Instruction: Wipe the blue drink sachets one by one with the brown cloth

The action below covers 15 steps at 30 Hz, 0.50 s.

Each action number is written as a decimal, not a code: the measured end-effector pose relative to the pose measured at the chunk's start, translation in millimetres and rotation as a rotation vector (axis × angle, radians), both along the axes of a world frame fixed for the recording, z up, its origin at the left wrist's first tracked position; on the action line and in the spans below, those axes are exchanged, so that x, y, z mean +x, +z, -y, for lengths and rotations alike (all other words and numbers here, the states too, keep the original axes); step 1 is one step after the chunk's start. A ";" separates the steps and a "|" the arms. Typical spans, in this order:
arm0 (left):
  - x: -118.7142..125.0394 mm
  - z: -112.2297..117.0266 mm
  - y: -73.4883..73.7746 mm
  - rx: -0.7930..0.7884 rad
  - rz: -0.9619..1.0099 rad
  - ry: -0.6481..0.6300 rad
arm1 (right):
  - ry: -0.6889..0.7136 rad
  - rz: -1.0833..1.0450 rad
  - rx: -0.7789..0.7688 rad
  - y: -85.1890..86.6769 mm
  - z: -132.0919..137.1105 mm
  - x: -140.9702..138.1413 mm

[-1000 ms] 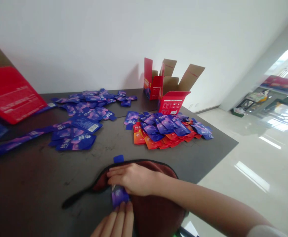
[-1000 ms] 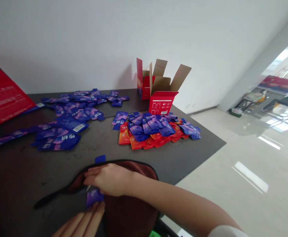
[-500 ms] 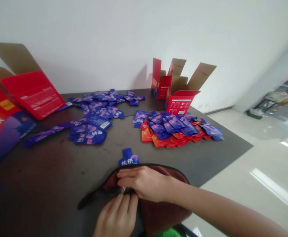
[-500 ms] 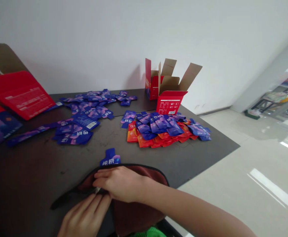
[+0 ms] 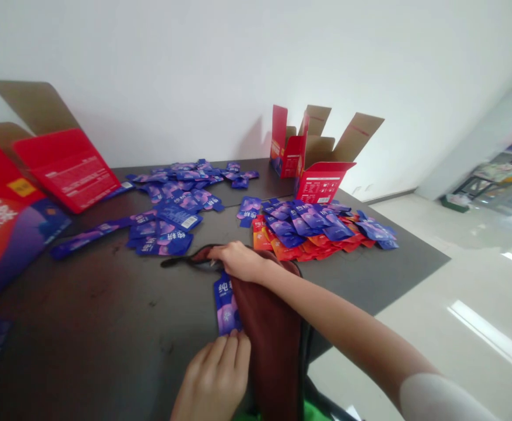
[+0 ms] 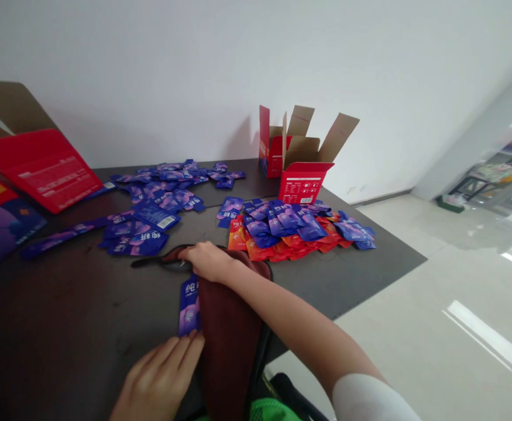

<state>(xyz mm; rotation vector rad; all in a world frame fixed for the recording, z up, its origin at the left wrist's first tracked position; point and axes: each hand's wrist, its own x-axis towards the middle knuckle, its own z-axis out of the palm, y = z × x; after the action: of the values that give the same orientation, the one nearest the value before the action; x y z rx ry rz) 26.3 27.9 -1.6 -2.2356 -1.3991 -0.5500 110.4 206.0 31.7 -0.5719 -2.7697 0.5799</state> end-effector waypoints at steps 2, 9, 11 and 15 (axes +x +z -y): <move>1.2 0.3 -2.0 -0.018 0.045 0.021 | -0.026 -0.030 0.007 12.8 7.3 6.8; -0.8 1.5 -5.0 -0.009 -0.048 0.014 | 0.155 -0.127 0.013 25.0 78.4 47.0; -2.5 0.9 -5.1 0.004 -0.073 0.001 | 0.239 -0.031 0.013 12.4 82.5 45.2; -5.4 -1.0 -1.7 0.060 -0.078 -0.048 | 0.299 0.027 0.051 -7.2 65.9 33.2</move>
<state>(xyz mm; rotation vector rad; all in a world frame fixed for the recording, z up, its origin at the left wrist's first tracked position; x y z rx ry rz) 20.9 28.8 -3.2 -2.2237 -1.2764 -0.5080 143.5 140.0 24.5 -0.1547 -2.9072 0.5622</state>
